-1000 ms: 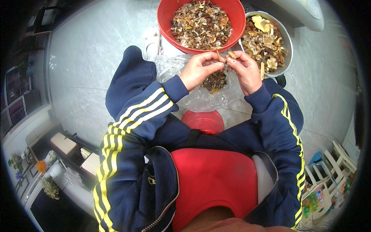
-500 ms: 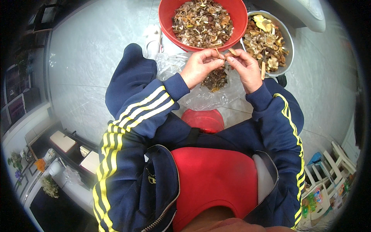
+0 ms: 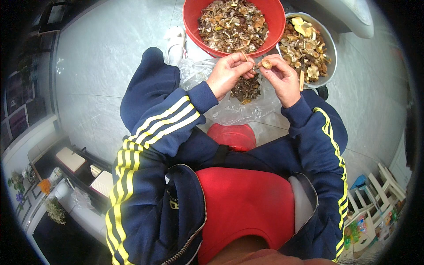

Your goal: The person sits on the floor and sorts dried mushrooms by hand, picking pieces from a red bowl and placing them into a metal bowl or a plastic bag. The person occasionally uses a small knife to trim or separate pieces.

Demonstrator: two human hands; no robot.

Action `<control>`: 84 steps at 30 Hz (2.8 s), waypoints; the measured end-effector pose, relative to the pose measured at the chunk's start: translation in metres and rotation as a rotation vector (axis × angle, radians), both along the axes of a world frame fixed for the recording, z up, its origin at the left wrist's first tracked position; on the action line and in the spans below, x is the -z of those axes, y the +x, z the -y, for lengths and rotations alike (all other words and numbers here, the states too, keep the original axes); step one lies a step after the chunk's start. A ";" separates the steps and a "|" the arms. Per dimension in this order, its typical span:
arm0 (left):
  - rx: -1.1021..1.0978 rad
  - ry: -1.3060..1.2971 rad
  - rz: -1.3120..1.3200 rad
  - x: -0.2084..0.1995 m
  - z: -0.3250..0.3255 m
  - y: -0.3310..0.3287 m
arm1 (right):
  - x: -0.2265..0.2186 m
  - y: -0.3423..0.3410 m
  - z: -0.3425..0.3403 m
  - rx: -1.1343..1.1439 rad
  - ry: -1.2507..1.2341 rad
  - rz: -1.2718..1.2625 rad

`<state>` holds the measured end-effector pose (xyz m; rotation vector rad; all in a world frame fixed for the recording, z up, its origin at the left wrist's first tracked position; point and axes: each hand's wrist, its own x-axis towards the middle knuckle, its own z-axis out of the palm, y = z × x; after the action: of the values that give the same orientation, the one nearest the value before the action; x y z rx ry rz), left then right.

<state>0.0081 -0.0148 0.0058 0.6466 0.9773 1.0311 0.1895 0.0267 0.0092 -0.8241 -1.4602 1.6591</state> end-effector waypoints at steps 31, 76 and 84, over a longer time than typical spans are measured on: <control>0.083 -0.048 0.054 -0.002 0.003 0.004 | -0.013 -0.004 0.008 0.055 0.457 0.354; 0.053 0.423 -0.815 0.000 0.006 0.010 | 0.018 -0.010 0.012 0.029 -0.366 0.084; 0.070 0.665 -1.106 -0.001 0.002 0.007 | 0.015 -0.017 0.016 0.091 -0.348 0.104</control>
<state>0.0154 -0.0164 0.0073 1.9089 1.5252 0.9031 0.1725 0.0109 -0.0054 -1.1648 -1.1959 1.8511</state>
